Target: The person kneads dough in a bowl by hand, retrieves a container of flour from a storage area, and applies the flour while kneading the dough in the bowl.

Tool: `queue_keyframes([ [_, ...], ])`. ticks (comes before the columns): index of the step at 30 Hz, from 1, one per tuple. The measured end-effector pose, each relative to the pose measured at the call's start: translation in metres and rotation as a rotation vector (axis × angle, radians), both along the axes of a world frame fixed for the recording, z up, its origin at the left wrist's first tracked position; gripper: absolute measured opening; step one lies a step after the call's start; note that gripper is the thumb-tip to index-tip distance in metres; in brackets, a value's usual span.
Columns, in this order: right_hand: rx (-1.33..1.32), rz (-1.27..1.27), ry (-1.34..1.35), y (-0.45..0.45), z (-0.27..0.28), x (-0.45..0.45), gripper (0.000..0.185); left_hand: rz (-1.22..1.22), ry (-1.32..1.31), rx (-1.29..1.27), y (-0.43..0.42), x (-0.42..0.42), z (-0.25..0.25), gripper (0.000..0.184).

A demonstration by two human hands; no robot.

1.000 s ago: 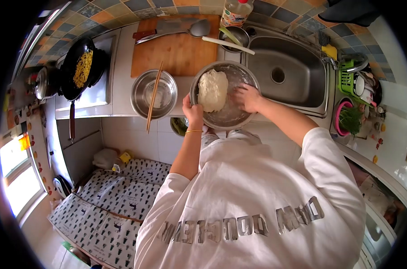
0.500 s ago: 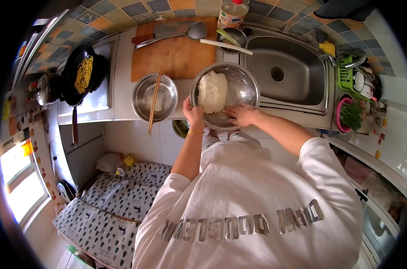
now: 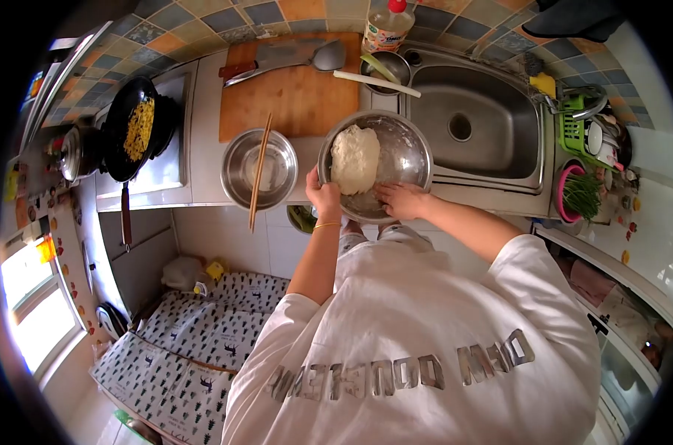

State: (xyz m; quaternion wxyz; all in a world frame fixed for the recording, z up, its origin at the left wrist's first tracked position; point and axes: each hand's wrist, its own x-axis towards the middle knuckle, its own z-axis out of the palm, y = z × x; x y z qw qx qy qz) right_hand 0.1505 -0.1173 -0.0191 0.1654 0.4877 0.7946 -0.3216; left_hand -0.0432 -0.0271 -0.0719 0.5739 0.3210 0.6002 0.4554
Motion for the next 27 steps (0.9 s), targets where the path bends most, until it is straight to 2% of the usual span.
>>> queue_keyframes([
  [4,-0.049,0.117,-0.053,0.023,0.015,0.025,0.054,-0.014,0.010,-0.020,0.002,-0.003,0.002,0.054],
  [6,0.151,0.257,-0.248,0.038,-0.026,0.046,0.056,-0.015,-0.020,-0.085,0.005,0.002,0.018,0.054],
  [9,0.305,0.178,-0.455,0.056,-0.037,0.059,0.061,0.000,-0.075,-0.189,0.007,0.002,0.037,0.054],
  [12,0.127,-0.059,-0.500,0.043,0.015,0.015,0.068,-0.033,-0.002,-0.094,0.006,0.003,0.032,0.052],
  [14,-0.011,-0.268,-0.302,0.018,0.010,-0.005,0.075,-0.017,0.012,-0.058,0.003,0.001,0.026,0.051],
  [15,-0.254,-0.446,-0.171,0.017,0.037,-0.016,0.078,-0.014,0.017,-0.036,0.004,0.001,0.022,0.051],
  [16,-0.326,-0.361,-0.104,0.010,0.049,-0.026,0.079,-0.032,0.053,-0.003,0.004,0.000,0.013,0.052],
  [18,-0.413,-0.480,0.001,0.000,0.039,-0.041,0.078,-0.055,0.129,0.066,0.004,-0.003,0.003,0.056],
  [22,-0.223,-0.315,-0.238,0.002,0.023,-0.017,0.073,-0.037,0.073,0.046,0.004,-0.004,-0.003,0.053],
  [24,-0.153,-0.052,-0.391,0.006,0.023,0.002,0.070,-0.055,0.063,0.024,0.005,-0.005,-0.001,0.051],
  [26,0.559,0.251,-0.774,0.016,-0.025,0.047,0.067,-0.066,0.038,-0.012,0.007,-0.003,0.005,0.049],
  [27,0.652,0.283,-0.794,0.025,-0.031,0.053,0.066,-0.060,0.018,-0.032,0.009,-0.002,0.007,0.048],
])
